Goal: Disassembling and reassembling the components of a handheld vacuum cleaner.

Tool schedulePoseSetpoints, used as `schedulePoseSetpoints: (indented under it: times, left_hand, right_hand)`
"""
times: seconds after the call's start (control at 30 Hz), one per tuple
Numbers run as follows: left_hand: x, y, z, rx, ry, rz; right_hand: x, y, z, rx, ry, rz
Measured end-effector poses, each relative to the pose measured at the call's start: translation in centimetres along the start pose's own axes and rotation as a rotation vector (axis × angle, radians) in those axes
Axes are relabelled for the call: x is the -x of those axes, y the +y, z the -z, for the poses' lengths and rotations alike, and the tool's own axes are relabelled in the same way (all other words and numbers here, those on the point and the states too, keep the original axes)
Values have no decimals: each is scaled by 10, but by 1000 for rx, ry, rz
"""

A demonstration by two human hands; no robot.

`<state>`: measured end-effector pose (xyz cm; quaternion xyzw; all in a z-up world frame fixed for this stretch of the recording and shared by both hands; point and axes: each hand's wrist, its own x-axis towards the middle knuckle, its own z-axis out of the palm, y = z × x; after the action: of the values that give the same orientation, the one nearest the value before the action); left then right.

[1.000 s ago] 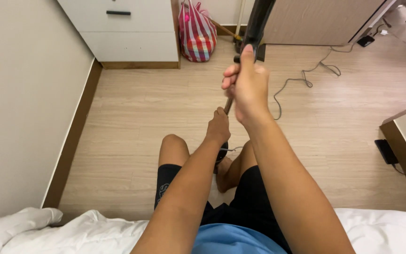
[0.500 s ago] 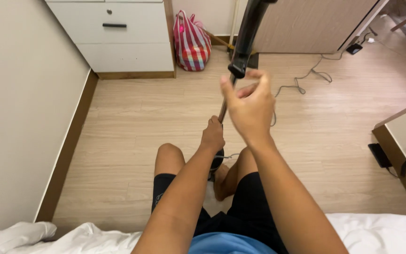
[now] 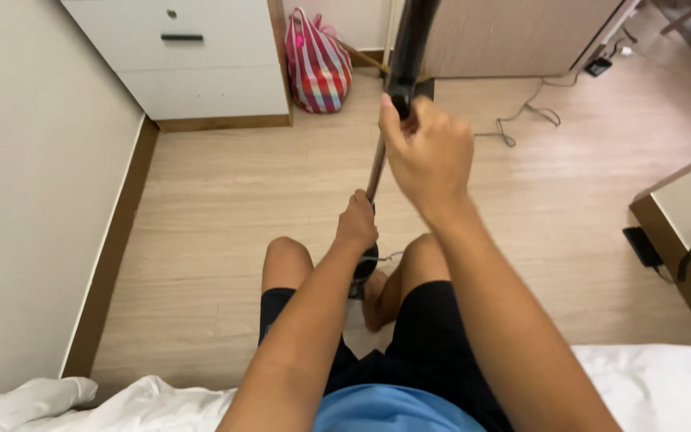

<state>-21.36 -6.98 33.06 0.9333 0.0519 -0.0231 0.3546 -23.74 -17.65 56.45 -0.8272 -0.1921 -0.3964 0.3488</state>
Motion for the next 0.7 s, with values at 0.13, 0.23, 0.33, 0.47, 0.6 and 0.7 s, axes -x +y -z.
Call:
schedulePoseSetpoints:
  times: [0.13, 0.23, 0.33, 0.47, 0.6, 0.7]
  left_hand:
    - [-2, -11, 5, -23, -3, -52]
    - [12, -15, 18, 43, -31, -56]
    - [21, -28, 8, 231, 30, -74]
    - [29, -28, 5, 339, 68, 105]
    - [25, -45, 4, 377, 55, 29]
    - [29, -39, 17, 279, -49, 13]
  right_hand:
    - [-20, 5, 14, 130, -316, -226]
    - [-32, 14, 19, 217, -59, 241]
    - [-54, 22, 10, -195, -33, 299]
    - [-71, 30, -20, -748, -394, -58]
    - [-62, 27, -33, -866, -394, 98]
    - [-58, 35, -31, -993, -378, 137]
